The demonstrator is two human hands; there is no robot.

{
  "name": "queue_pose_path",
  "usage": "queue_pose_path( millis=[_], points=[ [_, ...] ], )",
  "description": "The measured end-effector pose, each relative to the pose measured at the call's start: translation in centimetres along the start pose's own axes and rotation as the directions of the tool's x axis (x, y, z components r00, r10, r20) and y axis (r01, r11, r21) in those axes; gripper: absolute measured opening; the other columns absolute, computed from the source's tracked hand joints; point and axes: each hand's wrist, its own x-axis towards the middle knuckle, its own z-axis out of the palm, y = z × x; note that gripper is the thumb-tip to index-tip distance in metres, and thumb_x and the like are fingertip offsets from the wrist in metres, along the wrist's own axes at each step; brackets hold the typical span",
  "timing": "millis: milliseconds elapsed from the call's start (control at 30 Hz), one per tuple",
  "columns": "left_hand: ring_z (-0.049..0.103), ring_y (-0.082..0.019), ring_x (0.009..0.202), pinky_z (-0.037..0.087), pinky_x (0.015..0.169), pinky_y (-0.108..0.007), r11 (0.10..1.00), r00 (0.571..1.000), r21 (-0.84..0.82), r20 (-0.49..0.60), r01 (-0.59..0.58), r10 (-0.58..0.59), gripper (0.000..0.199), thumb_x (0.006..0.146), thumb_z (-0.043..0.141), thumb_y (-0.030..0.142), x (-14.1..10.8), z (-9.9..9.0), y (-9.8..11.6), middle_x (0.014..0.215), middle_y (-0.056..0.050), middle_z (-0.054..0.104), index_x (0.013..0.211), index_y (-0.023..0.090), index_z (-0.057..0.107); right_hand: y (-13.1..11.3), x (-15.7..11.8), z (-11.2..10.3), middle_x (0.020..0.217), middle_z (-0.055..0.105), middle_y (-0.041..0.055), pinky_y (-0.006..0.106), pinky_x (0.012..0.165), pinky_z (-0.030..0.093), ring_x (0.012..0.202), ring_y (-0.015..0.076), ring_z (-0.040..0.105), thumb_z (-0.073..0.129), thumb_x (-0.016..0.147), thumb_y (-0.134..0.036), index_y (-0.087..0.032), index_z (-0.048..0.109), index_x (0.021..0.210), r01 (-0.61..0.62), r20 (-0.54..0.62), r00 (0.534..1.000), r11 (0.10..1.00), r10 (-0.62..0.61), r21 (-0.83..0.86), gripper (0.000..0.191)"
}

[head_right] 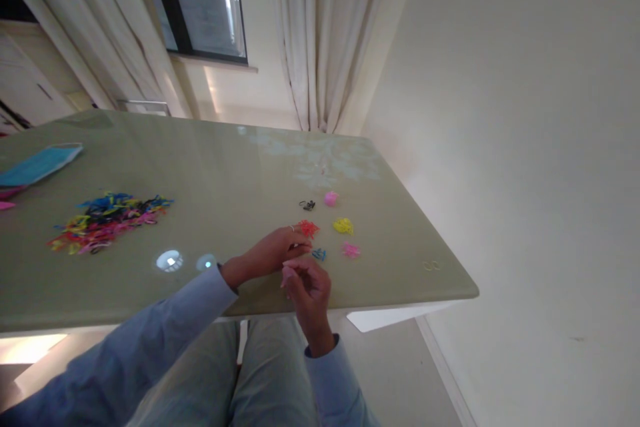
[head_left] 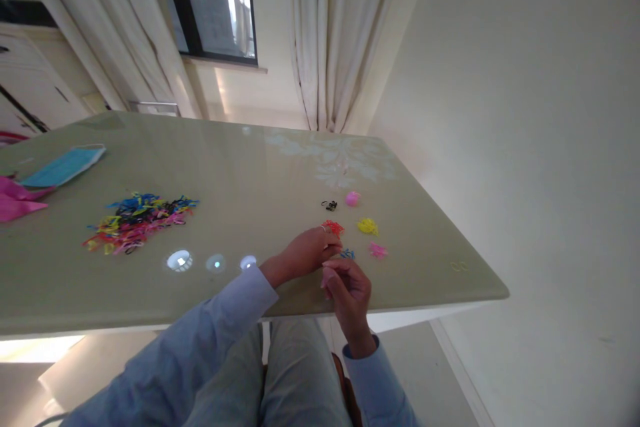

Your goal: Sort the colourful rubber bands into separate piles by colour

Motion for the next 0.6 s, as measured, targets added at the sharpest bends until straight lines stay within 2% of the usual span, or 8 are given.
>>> queue_pose_path(
  millis=[100,200,300,400,500,600],
  points=[
    [0.058,-0.016,0.075,0.041,0.071,-0.027,0.999,0.998,-0.005,-0.056,0.041,-0.042,0.023,0.091,0.052,0.027,-2.2,-0.8,-0.1,0.082,-0.005,0.069,0.08,0.017,0.07,0.1,0.0,-0.1,0.06,0.057,-0.0024,0.019,0.039,0.04,0.043,0.0081,0.047,0.065,0.087,-0.037,-0.019,0.069,0.086,0.024,0.002,1.0,0.999,-0.024,-0.042,0.018],
    [0.063,-0.018,0.083,0.044,0.077,-0.028,0.979,0.969,0.0,-0.143,0.202,-0.2,0.023,0.092,0.051,0.03,-5.5,-1.4,-0.6,0.091,-0.006,0.072,0.093,0.018,0.071,0.2,0.2,0.0,0.06,0.058,-0.0027,0.019,0.041,0.041,0.045,0.0079,0.048,0.065,0.087,-0.034,-0.019,0.069,0.087,0.029,0.022,0.999,0.998,-0.027,-0.063,0.015],
    [0.064,-0.02,0.085,0.046,0.078,-0.031,0.914,0.889,0.078,-0.279,0.397,-0.362,0.026,0.093,0.047,0.03,-9.3,-2.0,-1.7,0.09,-0.006,0.072,0.093,0.018,0.07,0.2,0.6,0.1,0.061,0.06,-0.002,0.019,0.043,0.042,0.046,0.0085,0.05,0.065,0.087,-0.032,-0.019,0.069,0.088,-0.007,0.094,0.995,0.993,0.018,-0.121,0.013],
    [0.064,-0.022,0.082,0.046,0.076,-0.033,0.833,0.804,0.175,-0.423,0.525,-0.418,0.026,0.093,0.046,0.029,-13.0,-2.9,-3.1,0.088,-0.008,0.071,0.092,0.018,0.069,0.2,1.4,0.4,0.062,0.062,-0.0009,0.02,0.045,0.044,0.048,0.0096,0.053,0.065,0.086,-0.033,-0.018,0.069,0.087,-0.071,0.209,0.971,0.976,0.115,-0.208,0.016],
    [0.063,-0.021,0.079,0.046,0.074,-0.032,0.826,0.764,0.153,-0.499,0.542,-0.409,0.025,0.091,0.047,0.028,-15.7,-4.0,-4.3,0.084,-0.007,0.069,0.089,0.017,0.069,-0.1,2.3,1.1,0.062,0.063,-0.0003,0.021,0.049,0.045,0.051,0.0108,0.055,0.066,0.085,-0.034,-0.018,0.069,0.083,-0.111,0.292,0.934,0.945,0.205,-0.307,0.016],
    [0.064,-0.019,0.077,0.046,0.072,-0.03,0.875,0.742,0.016,-0.538,0.484,-0.401,0.024,0.09,0.05,0.03,-16.8,-4.7,-4.9,0.083,-0.006,0.07,0.088,0.018,0.07,-0.6,3.4,2.6,0.064,0.064,0.0001,0.022,0.05,0.045,0.053,0.0113,0.056,0.064,0.085,-0.034,-0.018,0.068,0.083,-0.095,0.352,0.908,0.931,0.226,-0.352,0.017]
  ],
)
